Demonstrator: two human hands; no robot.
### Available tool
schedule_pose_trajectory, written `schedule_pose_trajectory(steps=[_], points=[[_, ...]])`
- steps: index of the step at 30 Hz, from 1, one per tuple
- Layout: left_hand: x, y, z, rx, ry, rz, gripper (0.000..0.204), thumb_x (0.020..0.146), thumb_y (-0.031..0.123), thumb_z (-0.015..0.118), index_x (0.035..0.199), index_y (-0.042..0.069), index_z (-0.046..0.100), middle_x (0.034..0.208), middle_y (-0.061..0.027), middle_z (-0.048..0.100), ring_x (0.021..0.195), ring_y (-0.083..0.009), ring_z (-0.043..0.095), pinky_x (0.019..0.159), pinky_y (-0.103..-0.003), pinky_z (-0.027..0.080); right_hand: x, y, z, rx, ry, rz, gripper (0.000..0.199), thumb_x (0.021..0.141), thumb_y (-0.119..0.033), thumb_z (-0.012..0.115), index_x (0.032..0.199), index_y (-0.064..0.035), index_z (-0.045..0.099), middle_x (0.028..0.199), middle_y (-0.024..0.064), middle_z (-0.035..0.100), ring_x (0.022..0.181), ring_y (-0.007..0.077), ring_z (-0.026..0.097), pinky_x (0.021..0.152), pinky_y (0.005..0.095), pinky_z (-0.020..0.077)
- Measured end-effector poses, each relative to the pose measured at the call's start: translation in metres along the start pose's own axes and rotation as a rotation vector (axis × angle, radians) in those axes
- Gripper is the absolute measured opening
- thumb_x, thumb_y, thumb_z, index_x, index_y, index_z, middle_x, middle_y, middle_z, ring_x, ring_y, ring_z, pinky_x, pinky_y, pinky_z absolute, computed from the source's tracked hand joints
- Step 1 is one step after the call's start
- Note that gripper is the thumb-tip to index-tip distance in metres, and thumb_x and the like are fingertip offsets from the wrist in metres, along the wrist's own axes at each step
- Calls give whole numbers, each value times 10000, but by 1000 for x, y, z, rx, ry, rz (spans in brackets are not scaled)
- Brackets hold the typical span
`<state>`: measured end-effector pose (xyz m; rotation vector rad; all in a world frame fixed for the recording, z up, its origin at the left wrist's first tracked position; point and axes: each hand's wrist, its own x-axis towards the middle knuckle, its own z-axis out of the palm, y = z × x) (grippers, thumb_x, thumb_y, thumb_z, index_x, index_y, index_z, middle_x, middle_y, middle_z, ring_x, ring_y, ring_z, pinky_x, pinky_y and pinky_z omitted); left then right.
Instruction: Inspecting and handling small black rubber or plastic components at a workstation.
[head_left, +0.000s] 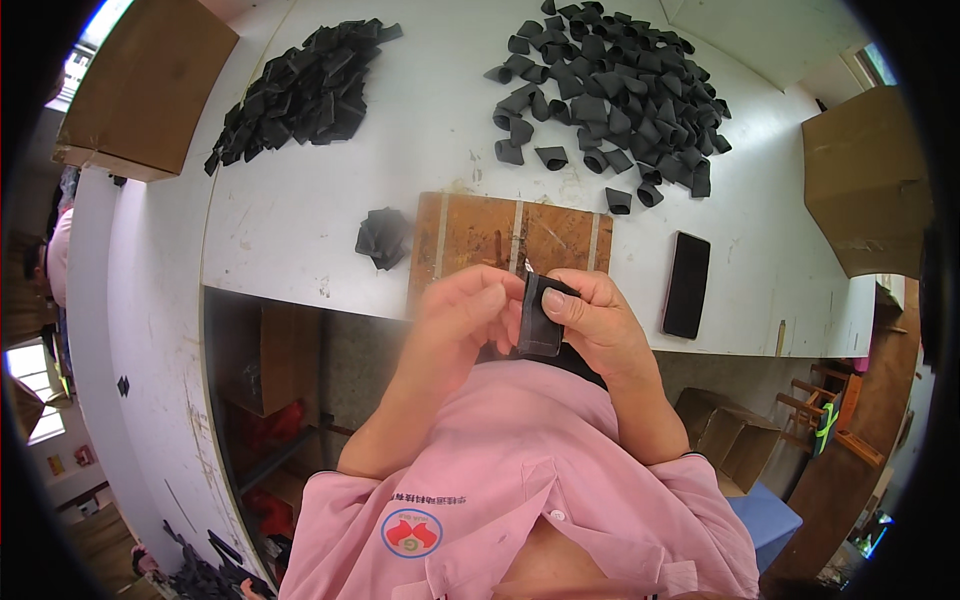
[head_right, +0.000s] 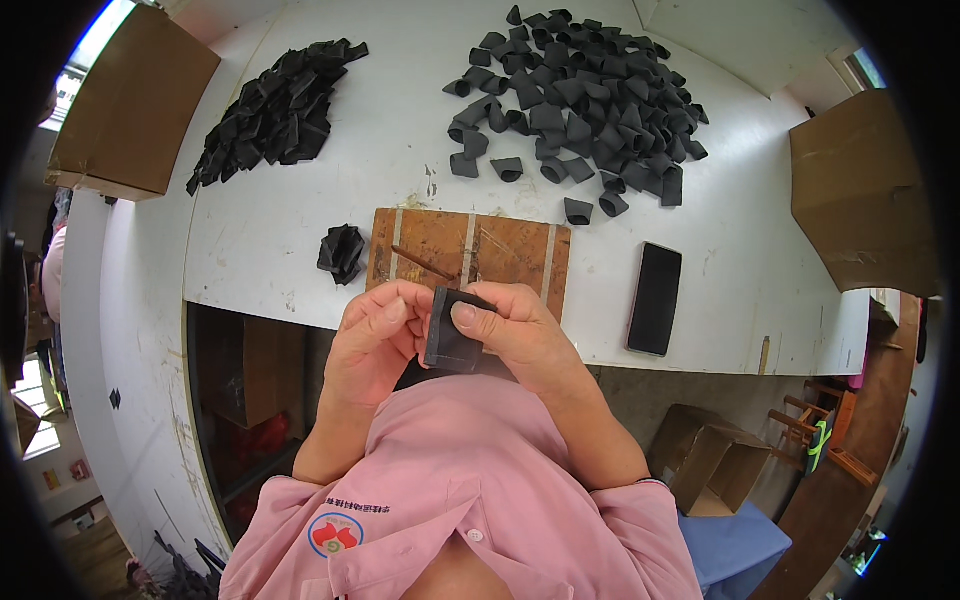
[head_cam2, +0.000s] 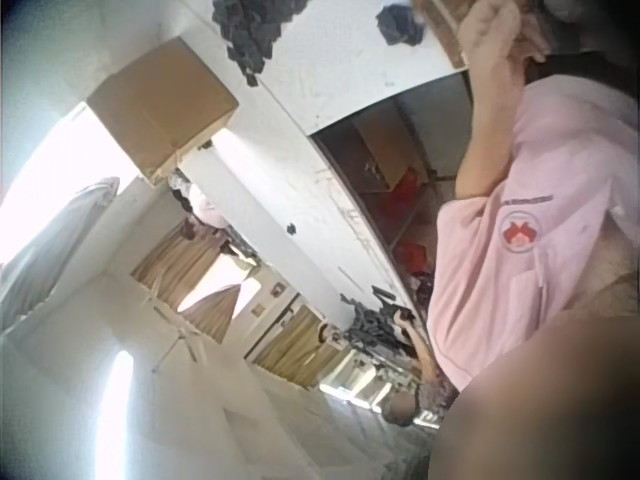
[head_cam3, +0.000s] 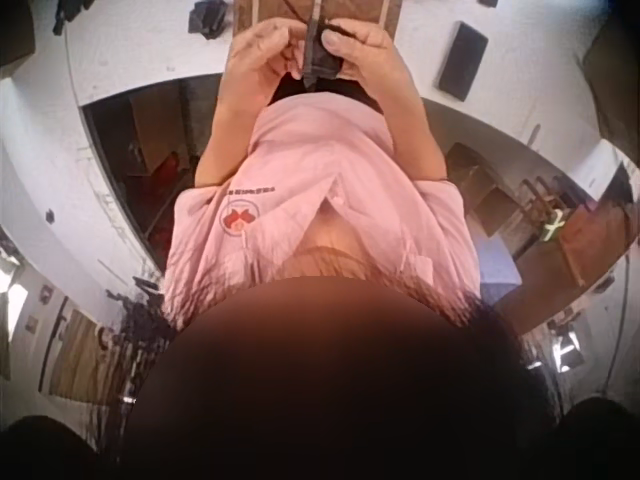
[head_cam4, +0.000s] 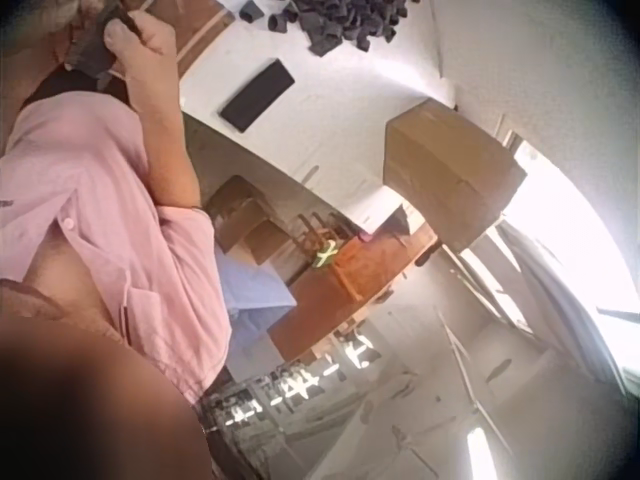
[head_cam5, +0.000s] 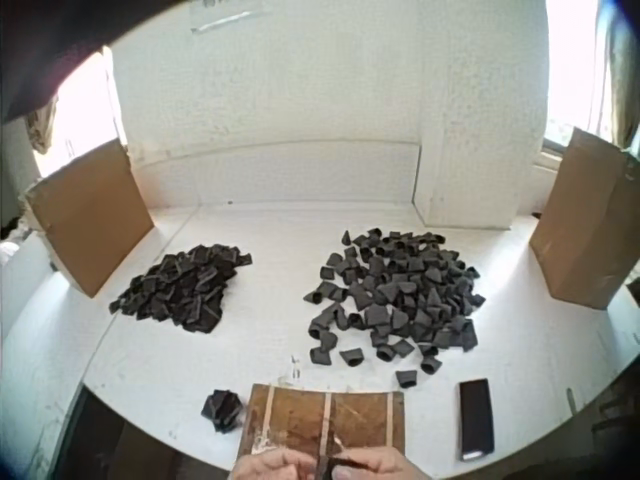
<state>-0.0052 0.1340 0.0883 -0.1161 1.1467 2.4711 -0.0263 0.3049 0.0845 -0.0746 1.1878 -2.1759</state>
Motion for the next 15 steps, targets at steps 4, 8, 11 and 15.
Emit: schedule_pose_trajectory(steps=[4, 8, 11, 15], points=[[1, 0, 6, 36, 83, -42, 186, 803, 159, 573, 884, -9, 568, 681, -40, 571, 576, -100, 537, 496, -200, 392, 0, 2, -5, -4, -42, 39, 236, 826, -223, 554, 858, 10, 579, 775, 18, 569, 699, 62, 504, 649, 206, 420], [3, -1, -1, 27, 80, -63, 146, 792, 125, 587, 851, -8, 580, 665, -45, 577, 544, -99, 538, 477, -198, 394, 1, 5, -8, -47, -50, 49, 228, 821, -223, 562, 817, 4, 583, 752, 1, 557, 672, 48, 476, 613, 198, 400], [3, -1, -5, 29, 47, -108, 123, 788, 102, 589, 843, -8, 581, 672, -58, 586, 527, -103, 541, 478, -201, 415, 2, 5, -8, -43, -67, 58, 227, 818, -227, 566, 806, -1, 582, 736, -2, 553, 667, 48, 473, 607, 196, 397], [1, -6, -9, -90, 1, -133, 94, 787, 80, 588, 829, -3, 581, 683, -67, 591, 535, -102, 546, 496, -195, 438, 3, 4, -7, -11, -91, 69, 210, 817, -210, 571, 792, -2, 573, 711, -8, 552, 645, 48, 470, 582, 197, 394]])
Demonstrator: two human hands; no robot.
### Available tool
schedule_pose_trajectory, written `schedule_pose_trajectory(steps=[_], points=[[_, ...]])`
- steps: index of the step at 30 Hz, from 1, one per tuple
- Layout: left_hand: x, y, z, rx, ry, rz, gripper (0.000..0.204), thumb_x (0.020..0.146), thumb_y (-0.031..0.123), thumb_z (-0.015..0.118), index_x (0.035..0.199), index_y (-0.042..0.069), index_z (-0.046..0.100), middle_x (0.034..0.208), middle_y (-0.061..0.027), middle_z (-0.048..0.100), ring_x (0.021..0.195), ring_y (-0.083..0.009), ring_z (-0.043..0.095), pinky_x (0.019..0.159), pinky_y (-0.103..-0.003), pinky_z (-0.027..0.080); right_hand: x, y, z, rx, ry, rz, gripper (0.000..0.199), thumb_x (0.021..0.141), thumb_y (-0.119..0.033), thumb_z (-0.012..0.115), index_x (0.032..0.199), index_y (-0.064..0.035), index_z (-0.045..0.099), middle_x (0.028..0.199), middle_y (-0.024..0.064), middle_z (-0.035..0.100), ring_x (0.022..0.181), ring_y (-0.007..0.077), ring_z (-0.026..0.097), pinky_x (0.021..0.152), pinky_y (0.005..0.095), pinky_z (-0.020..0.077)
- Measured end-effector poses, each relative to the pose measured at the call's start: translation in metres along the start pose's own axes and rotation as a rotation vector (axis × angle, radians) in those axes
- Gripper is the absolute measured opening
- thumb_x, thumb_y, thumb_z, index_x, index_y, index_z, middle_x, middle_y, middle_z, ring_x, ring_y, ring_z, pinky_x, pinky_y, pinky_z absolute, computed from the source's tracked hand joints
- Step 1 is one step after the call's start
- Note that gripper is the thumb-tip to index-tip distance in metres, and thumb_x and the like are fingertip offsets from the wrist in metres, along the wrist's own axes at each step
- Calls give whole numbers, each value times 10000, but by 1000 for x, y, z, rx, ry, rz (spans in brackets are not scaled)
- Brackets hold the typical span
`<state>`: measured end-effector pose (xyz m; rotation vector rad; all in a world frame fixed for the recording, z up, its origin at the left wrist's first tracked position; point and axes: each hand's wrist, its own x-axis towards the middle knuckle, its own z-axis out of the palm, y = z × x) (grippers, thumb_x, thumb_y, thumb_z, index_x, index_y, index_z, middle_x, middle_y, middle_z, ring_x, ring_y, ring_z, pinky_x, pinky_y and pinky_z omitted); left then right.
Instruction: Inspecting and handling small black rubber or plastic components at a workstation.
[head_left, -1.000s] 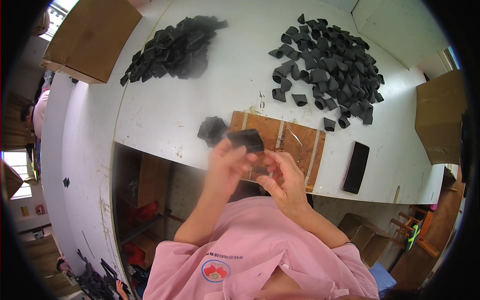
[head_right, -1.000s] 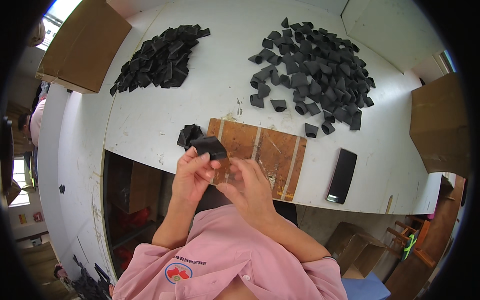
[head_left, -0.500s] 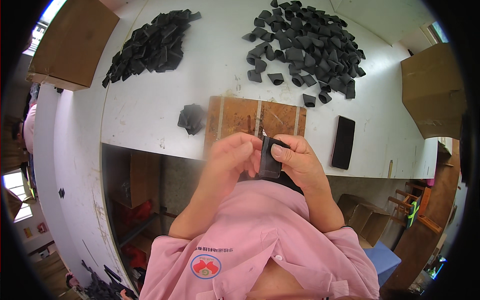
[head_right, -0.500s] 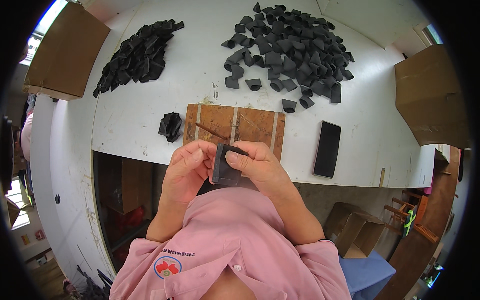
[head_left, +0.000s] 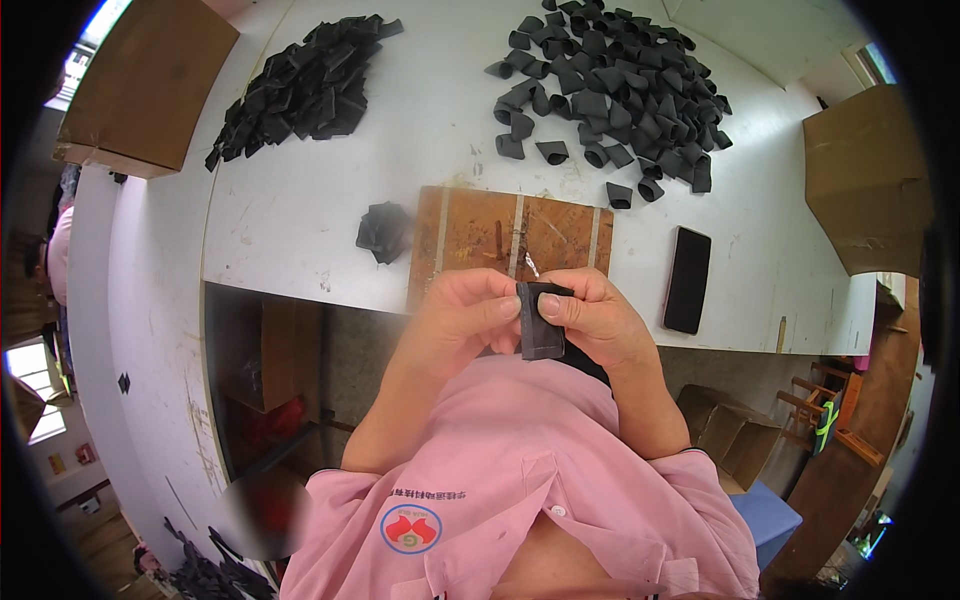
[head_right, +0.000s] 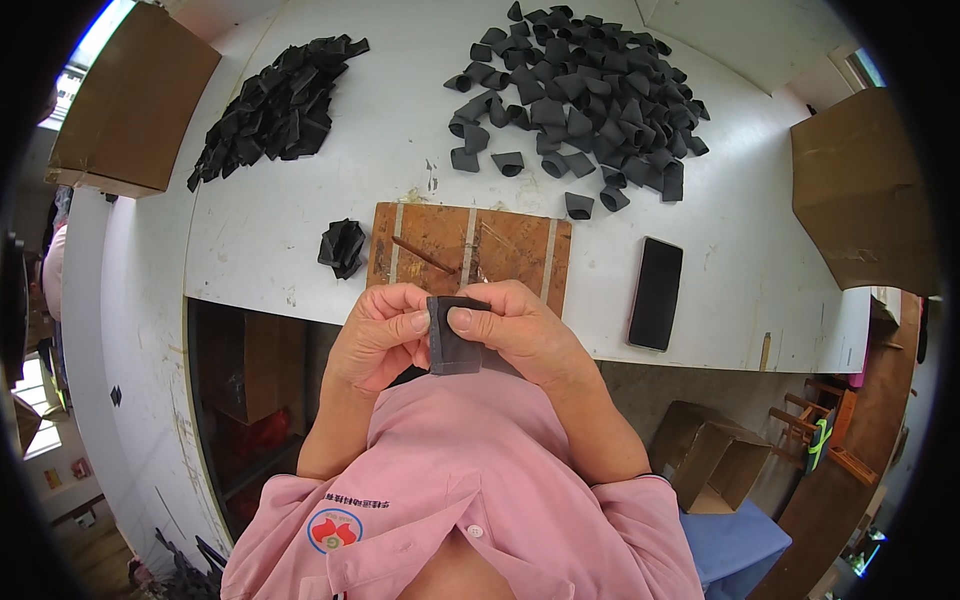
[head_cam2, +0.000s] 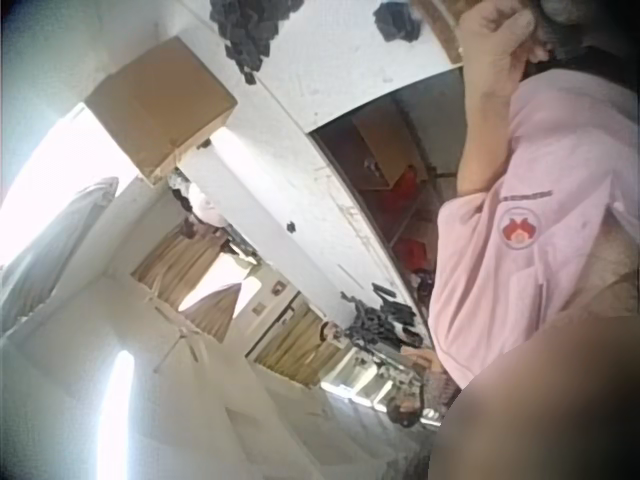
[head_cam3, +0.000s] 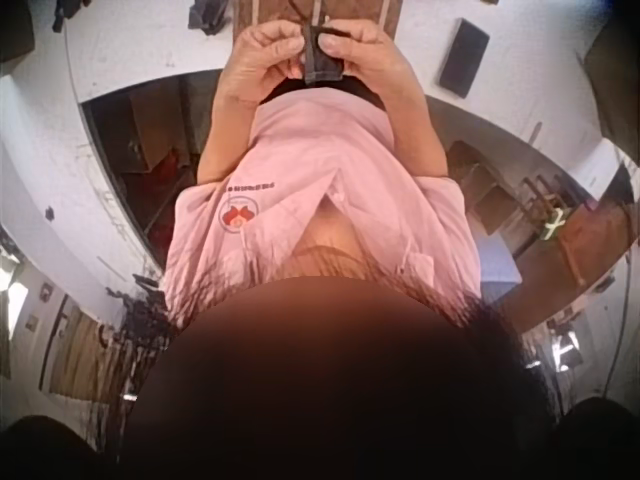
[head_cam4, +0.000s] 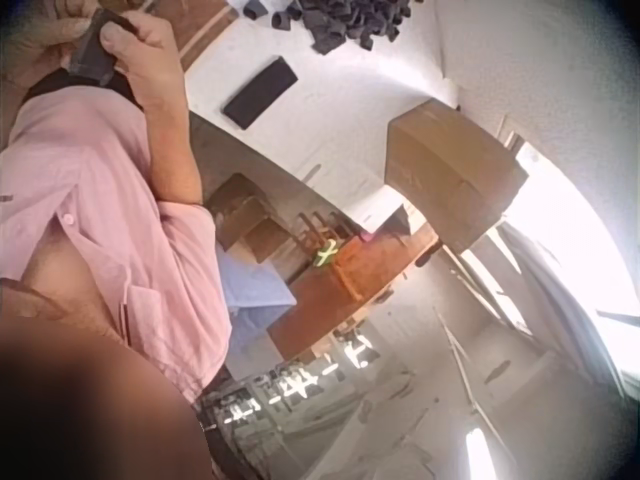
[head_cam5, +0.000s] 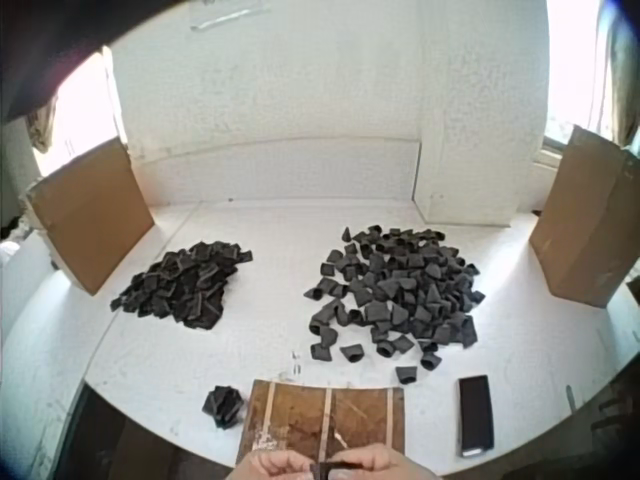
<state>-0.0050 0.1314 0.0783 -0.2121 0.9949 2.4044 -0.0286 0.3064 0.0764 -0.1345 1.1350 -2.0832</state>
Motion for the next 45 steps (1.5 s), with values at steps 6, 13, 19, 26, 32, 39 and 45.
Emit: schedule_pose_trajectory(steps=[6, 13, 19, 26, 32, 39, 45], points=[[1, -5, 4, 193, 161, 145, 51, 777, 42, 586, 797, -3, 573, 668, -67, 593, 517, -93, 551, 463, -182, 448, 0, -2, 14, -653, 399, -217, 165, 823, -167, 568, 786, -9, 545, 675, -21, 536, 611, 34, 448, 526, 193, 376], [1, -1, 6, 55, 219, 204, 109, 802, 88, 530, 864, -1, 538, 675, -73, 578, 565, -121, 565, 470, -201, 431, 3, 4, 5, -16, 137, -32, 147, 822, -169, 565, 825, -24, 541, 716, -5, 555, 633, 50, 486, 543, 185, 401], [-1, 0, 3, 67, 111, 138, 115, 793, 85, 540, 853, -13, 536, 678, -77, 583, 548, -127, 565, 472, -201, 432, 6, -2, 1, -5, 99, 1, 134, 811, -162, 577, 831, -32, 550, 742, 24, 579, 651, 64, 521, 543, 192, 417], [2, 2, 1, 220, 141, 88, 87, 773, 64, 599, 816, 0, 559, 655, -55, 586, 513, -95, 548, 452, -174, 419, 9, 2, -3, 66, 93, 12, 148, 782, -135, 613, 833, -16, 543, 731, 25, 565, 632, 91, 551, 567, 197, 455], [3, -1, 3, 244, 169, 144, 79, 786, 77, 593, 809, 7, 566, 667, -44, 591, 524, -85, 544, 472, -170, 423, 14, 1, 12, -176, 267, -111, 207, 753, -137, 646, 870, 1, 545, 776, 32, 556, 625, 82, 515, 561, 206, 432], [2, -9, 15, 855, 350, 583, 63, 791, 22, 580, 790, -14, 528, 633, 5, 527, 571, -43, 511, 535, -173, 430, 11, 0, 24, -954, 438, -577, 157, 691, -85, 667, 806, -13, 589, 743, 60, 495, 558, 150, 490, 493, 263, 415], [10, -19, 10, 1334, 603, 957, 72, 756, 33, 584, 814, 6, 552, 653, -61, 549, 560, -98, 531, 481, -239, 413, 27, 8, 32, -1287, 569, -927, 79, 709, -8, 609, 780, 4, 576, 718, 76, 523, 544, 188, 520, 464, 275, 417]])
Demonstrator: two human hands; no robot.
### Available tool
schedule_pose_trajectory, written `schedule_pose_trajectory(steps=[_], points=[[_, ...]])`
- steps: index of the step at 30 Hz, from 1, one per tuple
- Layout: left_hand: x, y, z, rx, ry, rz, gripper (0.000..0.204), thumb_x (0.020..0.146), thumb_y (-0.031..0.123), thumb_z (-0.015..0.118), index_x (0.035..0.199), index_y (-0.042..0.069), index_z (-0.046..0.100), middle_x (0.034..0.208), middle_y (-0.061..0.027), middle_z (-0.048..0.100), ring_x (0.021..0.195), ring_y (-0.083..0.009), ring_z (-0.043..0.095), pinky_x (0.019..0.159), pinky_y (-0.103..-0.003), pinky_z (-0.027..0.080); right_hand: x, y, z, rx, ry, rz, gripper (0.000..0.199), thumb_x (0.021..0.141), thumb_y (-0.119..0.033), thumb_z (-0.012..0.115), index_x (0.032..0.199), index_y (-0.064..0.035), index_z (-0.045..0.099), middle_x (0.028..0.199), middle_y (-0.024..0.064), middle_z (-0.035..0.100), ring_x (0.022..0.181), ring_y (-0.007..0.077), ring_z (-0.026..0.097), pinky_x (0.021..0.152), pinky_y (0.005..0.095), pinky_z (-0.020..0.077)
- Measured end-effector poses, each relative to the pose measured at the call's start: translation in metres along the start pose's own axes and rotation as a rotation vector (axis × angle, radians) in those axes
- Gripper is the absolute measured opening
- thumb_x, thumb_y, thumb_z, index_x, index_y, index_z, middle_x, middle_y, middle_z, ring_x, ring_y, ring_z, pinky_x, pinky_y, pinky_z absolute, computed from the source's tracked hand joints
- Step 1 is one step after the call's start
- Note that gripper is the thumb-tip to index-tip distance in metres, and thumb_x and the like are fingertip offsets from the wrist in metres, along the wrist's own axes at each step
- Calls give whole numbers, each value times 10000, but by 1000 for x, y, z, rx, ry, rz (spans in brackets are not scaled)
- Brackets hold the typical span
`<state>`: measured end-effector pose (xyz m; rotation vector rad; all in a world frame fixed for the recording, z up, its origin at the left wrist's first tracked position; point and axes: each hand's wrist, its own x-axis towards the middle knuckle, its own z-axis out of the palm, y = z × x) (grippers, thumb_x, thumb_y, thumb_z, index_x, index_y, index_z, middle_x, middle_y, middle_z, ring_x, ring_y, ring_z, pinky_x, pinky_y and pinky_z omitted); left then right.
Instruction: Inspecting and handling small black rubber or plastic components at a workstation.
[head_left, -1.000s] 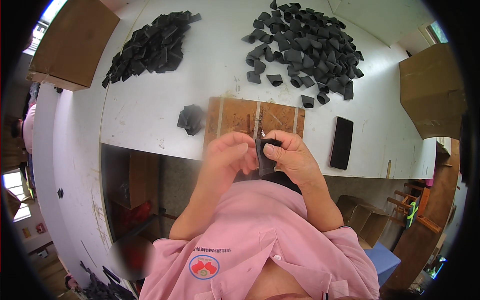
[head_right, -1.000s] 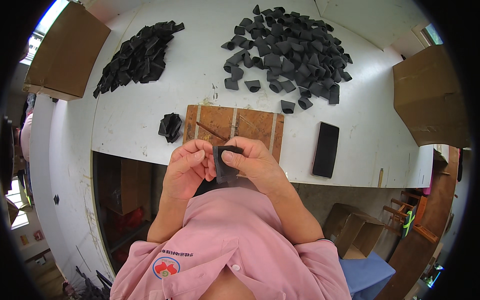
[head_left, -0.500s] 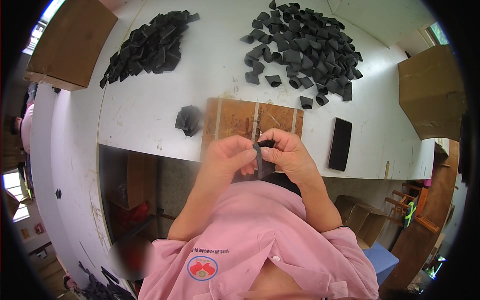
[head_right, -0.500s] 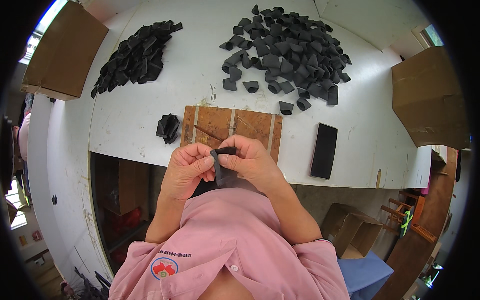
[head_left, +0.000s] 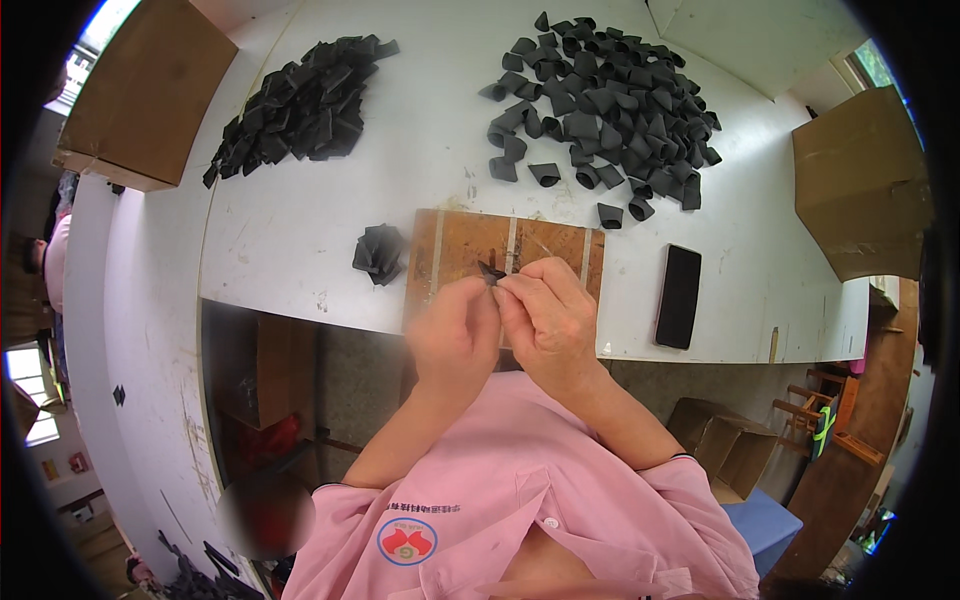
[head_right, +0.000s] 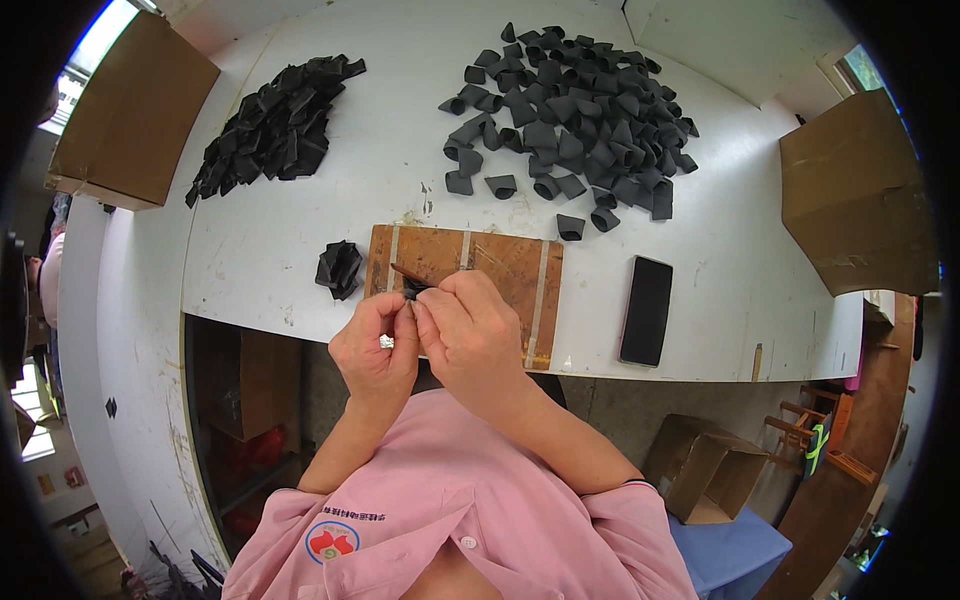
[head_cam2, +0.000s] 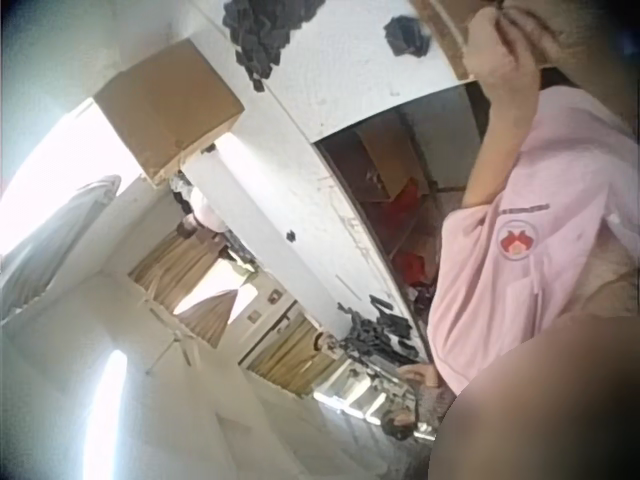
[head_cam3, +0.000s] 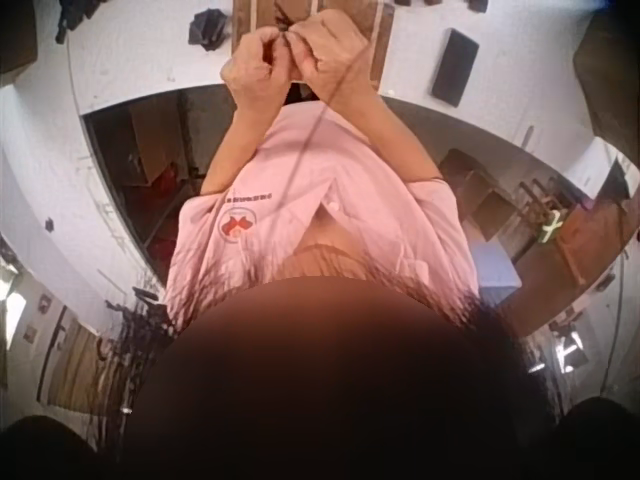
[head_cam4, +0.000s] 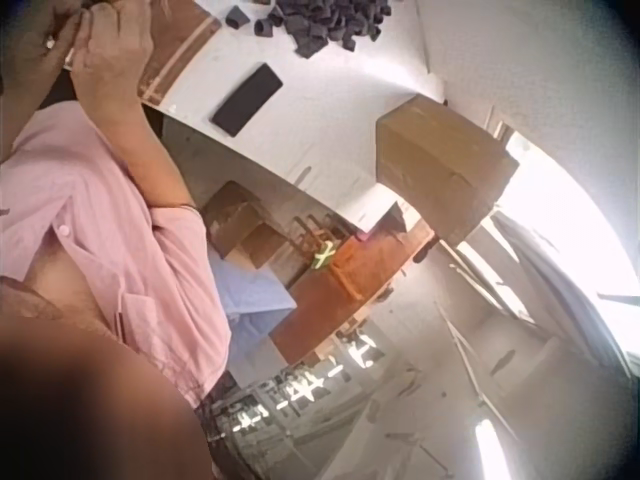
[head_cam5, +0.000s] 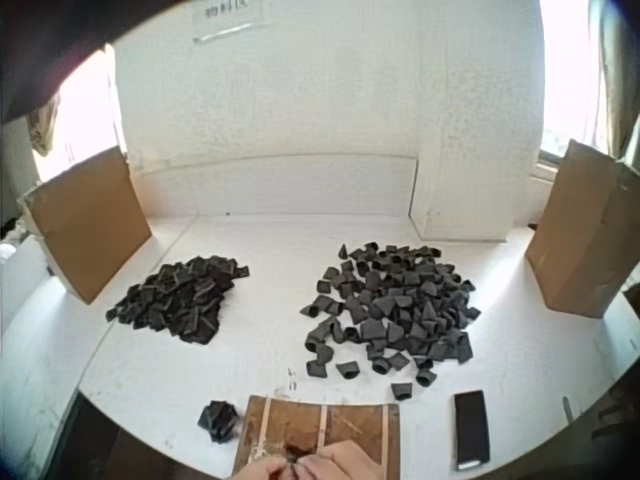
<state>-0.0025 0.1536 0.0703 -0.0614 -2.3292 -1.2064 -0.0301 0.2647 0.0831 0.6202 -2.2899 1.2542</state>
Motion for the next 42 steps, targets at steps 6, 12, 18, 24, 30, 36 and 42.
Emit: schedule_pose_trajectory(steps=[6, 12, 18, 24, 30, 36, 42], points=[[11, 10, -11, -689, -202, -634, 72, 761, 32, 569, 823, 0, 552, 666, -90, 556, 573, -148, 558, 502, -258, 437, 5, 1, -8, 261, -110, 195, 50, 734, -1, 573, 776, 6, 546, 718, 83, 512, 521, 208, 510, 458, 292, 417], [10, 2, -12, -234, -150, -193, 37, 804, -8, 532, 773, -27, 537, 620, -3, 543, 515, -27, 483, 448, -157, 398, 11, 0, -14, 247, -198, 257, 43, 753, -13, 567, 767, 10, 534, 716, 85, 518, 562, 187, 522, 496, 273, 409], [10, 7, -13, -493, -169, -472, 37, 736, 7, 560, 772, 2, 557, 665, -72, 553, 545, -134, 516, 486, -238, 390, 8, -3, -14, 362, -203, 309, 56, 773, -37, 551, 770, 10, 521, 731, 95, 516, 576, 194, 514, 496, 274, 401], [-4, 3, 4, 1, 16, -4, 89, 732, -4, 570, 820, -3, 555, 661, -55, 552, 542, -116, 525, 471, -241, 402, 5, -3, -5, 16, -103, -11, 85, 704, -19, 589, 765, -2, 533, 725, 86, 493, 598, 218, 520, 491, 300, 431], [16, 14, -4, -774, 51, -695, 93, 748, -69, 519, 816, -6, 519, 623, -61, 541, 363, -32, 386, 335, -169, 294, -5, 10, 6, -175, -4, 7, 85, 682, -16, 579, 751, 14, 539, 704, 85, 496, 567, 212, 508, 486, 293, 428], [13, 9, -21, -1029, -225, -773, 180, 723, -76, 512, 891, -9, 503, 638, -20, 509, 397, 2, 336, 350, -151, 245, 3, 14, -17, 1100, -342, 996, 72, 749, -86, 594, 716, -23, 580, 667, -3, 517, 498, 61, 409, 442, 178, 309], [6, 13, -8, -156, 115, -18, 85, 751, -78, 502, 814, -31, 533, 637, -15, 528, 434, -4, 392, 376, -139, 281, 7, 5, -16, 1646, -481, 1089, 142, 828, -171, 538, 755, -51, 515, 669, -47, 444, 592, 27, 355, 517, 177, 310]])
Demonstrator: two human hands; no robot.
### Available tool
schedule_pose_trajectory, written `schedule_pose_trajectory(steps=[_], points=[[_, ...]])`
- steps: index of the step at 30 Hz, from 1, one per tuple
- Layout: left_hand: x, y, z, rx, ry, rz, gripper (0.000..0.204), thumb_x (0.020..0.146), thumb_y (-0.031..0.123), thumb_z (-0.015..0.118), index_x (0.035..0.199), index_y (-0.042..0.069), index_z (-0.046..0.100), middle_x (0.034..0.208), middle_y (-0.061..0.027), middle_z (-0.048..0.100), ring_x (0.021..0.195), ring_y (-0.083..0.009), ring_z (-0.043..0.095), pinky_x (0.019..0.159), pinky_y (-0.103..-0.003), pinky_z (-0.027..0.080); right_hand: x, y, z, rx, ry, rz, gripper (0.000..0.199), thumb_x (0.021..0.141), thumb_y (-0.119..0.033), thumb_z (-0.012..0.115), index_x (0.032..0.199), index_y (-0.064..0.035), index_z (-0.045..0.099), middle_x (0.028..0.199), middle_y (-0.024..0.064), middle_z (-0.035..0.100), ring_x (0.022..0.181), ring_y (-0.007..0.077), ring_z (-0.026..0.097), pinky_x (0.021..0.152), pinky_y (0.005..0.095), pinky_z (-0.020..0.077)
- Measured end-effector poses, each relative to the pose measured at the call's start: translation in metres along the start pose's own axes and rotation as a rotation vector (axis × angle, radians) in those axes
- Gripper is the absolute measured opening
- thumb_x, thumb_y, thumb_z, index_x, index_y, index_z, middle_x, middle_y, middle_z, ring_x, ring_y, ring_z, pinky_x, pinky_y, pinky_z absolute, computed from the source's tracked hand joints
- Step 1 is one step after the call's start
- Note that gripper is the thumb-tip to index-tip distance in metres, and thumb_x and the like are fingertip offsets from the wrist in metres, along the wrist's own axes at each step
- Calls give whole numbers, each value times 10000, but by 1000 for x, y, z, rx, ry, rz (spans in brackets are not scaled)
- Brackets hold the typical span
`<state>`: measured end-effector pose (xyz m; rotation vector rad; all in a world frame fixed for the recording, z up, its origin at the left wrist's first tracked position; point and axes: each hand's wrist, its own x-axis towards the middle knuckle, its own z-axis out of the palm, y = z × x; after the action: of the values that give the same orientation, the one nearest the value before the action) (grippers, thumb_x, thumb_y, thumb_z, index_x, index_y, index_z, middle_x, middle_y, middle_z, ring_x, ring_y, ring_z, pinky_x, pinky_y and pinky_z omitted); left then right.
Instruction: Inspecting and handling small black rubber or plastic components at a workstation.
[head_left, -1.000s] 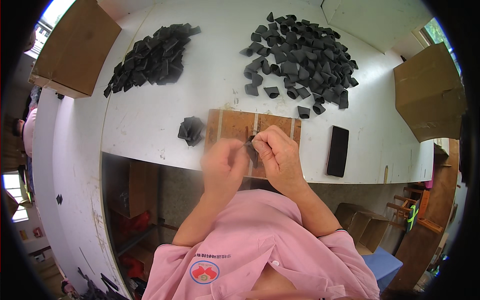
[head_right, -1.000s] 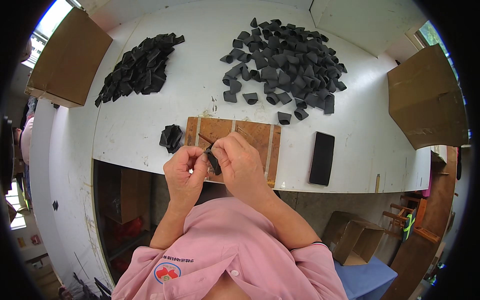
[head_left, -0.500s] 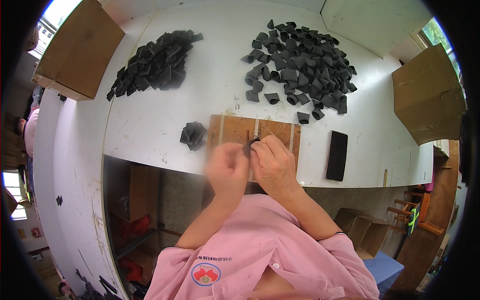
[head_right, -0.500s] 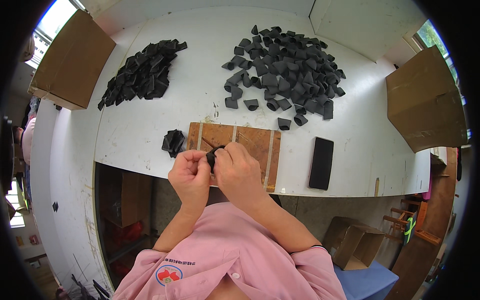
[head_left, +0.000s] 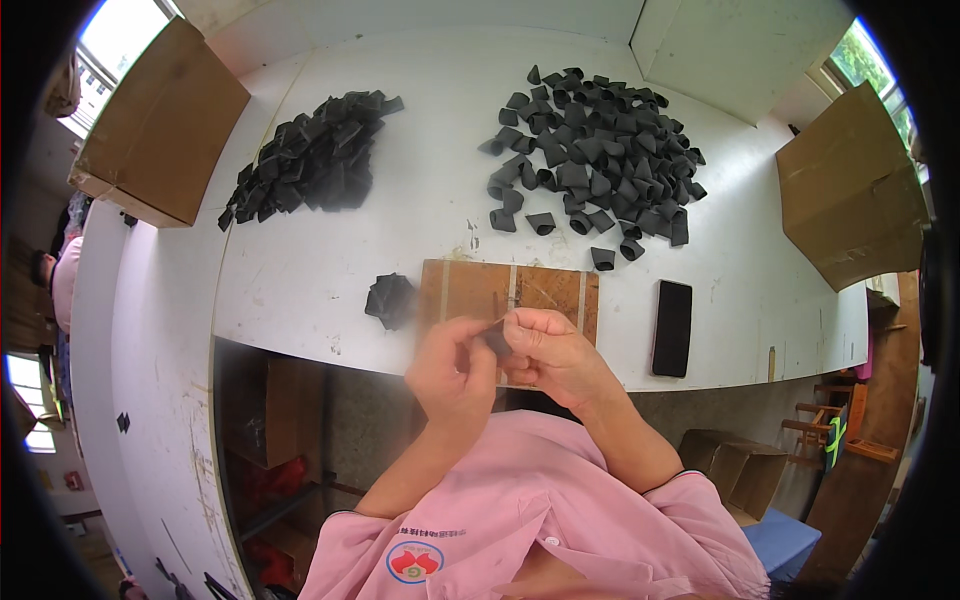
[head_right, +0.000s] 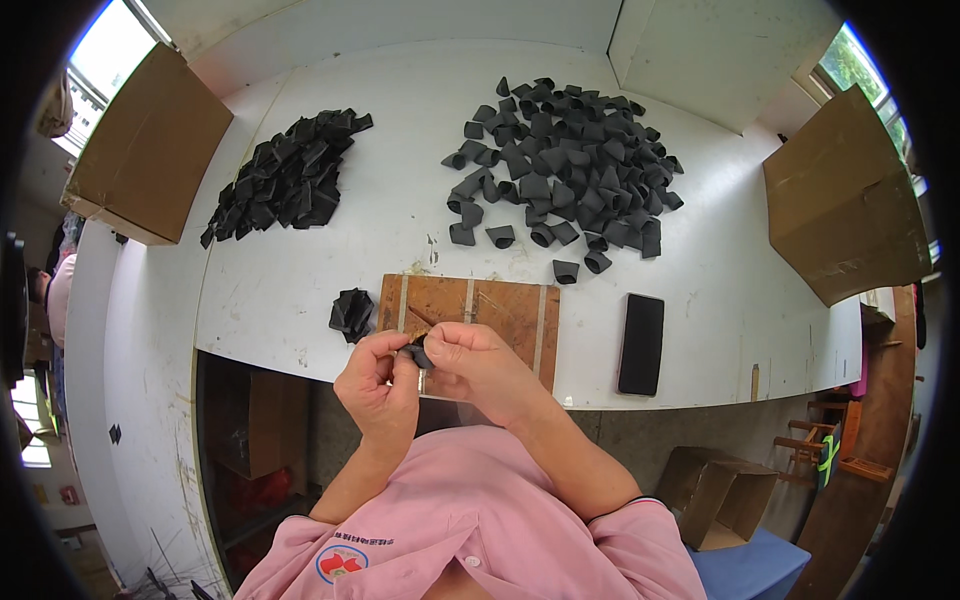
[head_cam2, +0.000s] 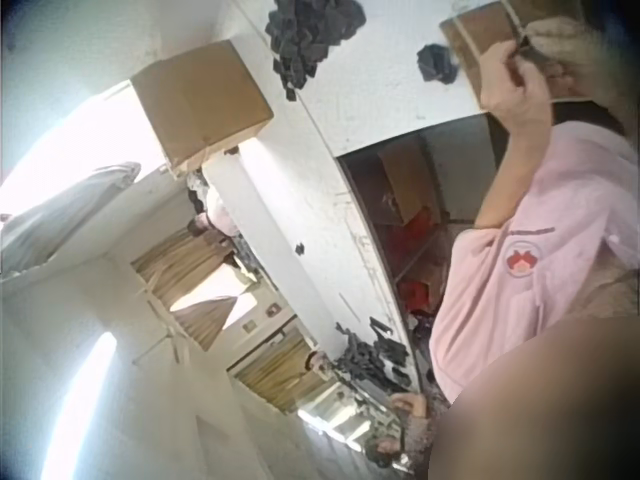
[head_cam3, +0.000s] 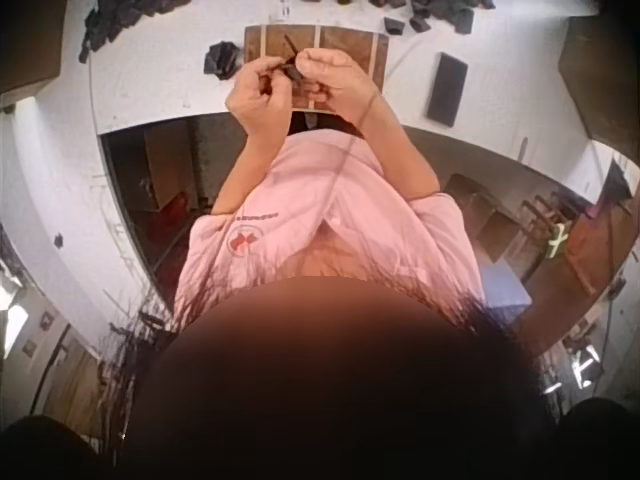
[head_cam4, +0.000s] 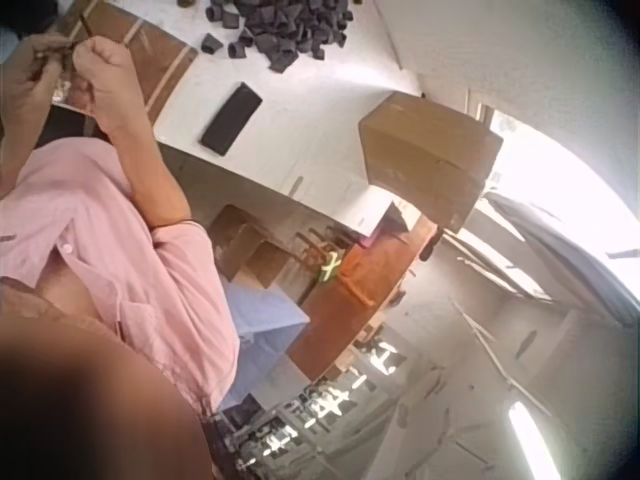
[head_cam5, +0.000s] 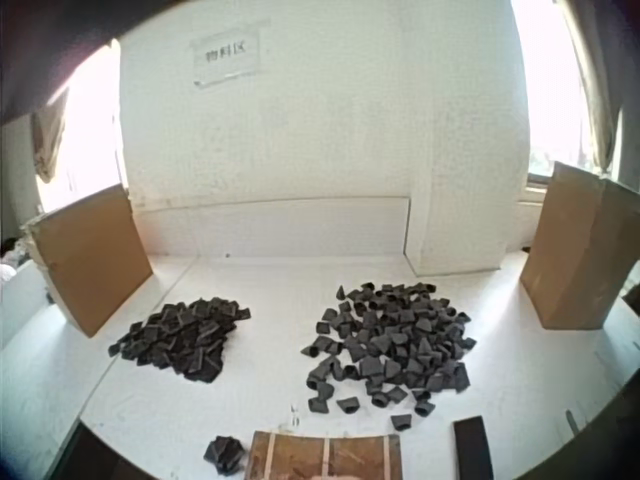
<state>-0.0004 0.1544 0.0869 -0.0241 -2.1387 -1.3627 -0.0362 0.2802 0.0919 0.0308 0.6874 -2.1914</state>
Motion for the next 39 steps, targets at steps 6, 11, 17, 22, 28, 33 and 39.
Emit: schedule_pose_trajectory(steps=[6, 11, 17, 22, 28, 33, 39], points=[[37, -7, -20, -1800, -337, -963, 159, 818, -37, 408, 957, -46, 484, 757, -138, 570, 329, -24, 354, 294, -189, 251, 11, -38, 22, -695, 98, -188, 248, 862, -252, 502, 720, -49, 511, 627, -53, 411, 550, 36, 314, 494, 176, 279], [31, -33, -13, -1602, -211, -1110, 178, 836, -3, 401, 999, -14, 472, 704, -106, 565, 314, -33, 306, 311, -173, 236, 31, -30, -7, -577, -23, -116, 263, 868, -274, 494, 711, -64, 517, 573, -72, 378, 507, 29, 286, 456, 180, 239], [30, -17, -2, -696, -173, -468, 243, 804, 20, 509, 1041, -30, 489, 767, -70, 569, 598, -98, 503, 535, -189, 388, 23, -29, 1, -962, 209, -289, 216, 833, -230, 541, 810, -15, 536, 606, -25, 426, 562, 82, 417, 485, 209, 336], [47, -12, -6, -311, -338, 137, 228, 742, -4, 591, 968, -35, 567, 886, -105, 569, 882, -173, 518, 781, -270, 396, 7, -22, 13, -1575, 350, -952, 367, 699, -274, 666, 918, -11, 533, 825, 101, 514, 686, 222, 526, 570, 296, 446], [38, 3, 1, -678, -21, -290, 80, 830, 63, 531, 802, -11, 530, 806, -78, 524, 776, -145, 480, 732, -244, 384, 17, -8, 20, -1778, 381, -1209, 349, 594, -150, 704, 868, -5, 544, 804, 75, 515, 664, 206, 520, 531, 287, 445], [35, 2, 1, -901, 104, -503, 115, 875, 98, 467, 819, 5, 504, 791, -49, 504, 715, -104, 451, 681, -227, 382, 21, -15, 21, -1840, 333, -1210, 231, 586, -16, 639, 799, 4, 553, 707, 67, 496, 626, 201, 499, 504, 288, 430], [20, -8, 0, -733, 55, -484, 105, 867, 108, 486, 826, 14, 503, 813, -47, 511, 687, -88, 442, 667, -218, 387, 23, -11, 2, -1654, 266, -1197, 171, 606, 2, 620, 768, 1, 564, 683, 64, 520, 615, 203, 508, 511, 286, 426]])
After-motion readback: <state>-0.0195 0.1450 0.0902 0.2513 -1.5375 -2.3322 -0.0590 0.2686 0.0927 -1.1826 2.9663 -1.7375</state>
